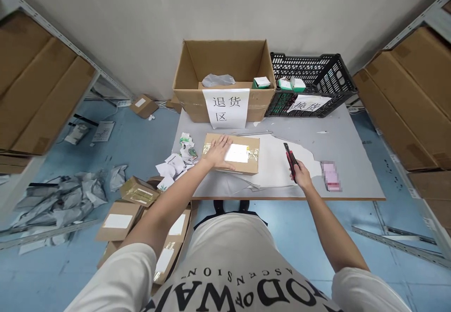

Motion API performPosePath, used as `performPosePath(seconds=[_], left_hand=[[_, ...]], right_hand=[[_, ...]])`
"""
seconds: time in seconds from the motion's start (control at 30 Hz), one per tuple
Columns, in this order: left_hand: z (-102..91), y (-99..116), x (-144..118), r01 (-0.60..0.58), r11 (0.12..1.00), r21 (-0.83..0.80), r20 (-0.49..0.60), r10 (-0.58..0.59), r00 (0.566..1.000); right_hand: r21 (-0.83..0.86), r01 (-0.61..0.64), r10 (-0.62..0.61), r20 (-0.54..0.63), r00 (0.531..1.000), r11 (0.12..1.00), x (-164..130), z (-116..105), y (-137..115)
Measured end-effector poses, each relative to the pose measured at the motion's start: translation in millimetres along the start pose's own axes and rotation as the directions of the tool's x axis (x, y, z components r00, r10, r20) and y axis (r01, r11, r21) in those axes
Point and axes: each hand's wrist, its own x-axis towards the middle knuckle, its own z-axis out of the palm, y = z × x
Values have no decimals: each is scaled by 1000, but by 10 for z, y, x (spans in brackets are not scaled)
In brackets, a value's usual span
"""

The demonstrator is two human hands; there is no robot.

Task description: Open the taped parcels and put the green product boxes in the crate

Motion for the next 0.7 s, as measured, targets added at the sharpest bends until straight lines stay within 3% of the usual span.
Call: performPosePath(seconds=[0.13,0.27,0.43,0.7], left_hand=[[84,-17,-59,-2,1000,12,-67,2,998],[187,-17,-130,14,1000,28,-118,-11,993],[258,15,-207,33,999,34,-166,-27,986],[323,56,-324,78,996,50,-163,-69,984]], right_hand=[[-458,23,-65,-77,995,889,165,290,53],[-684,-38,-38,-95,995,728,224,578,148],[-766,-75,-15,-109,994,638,213,769,328],[-745,-106,6,-135,991,658,220,862,546]])
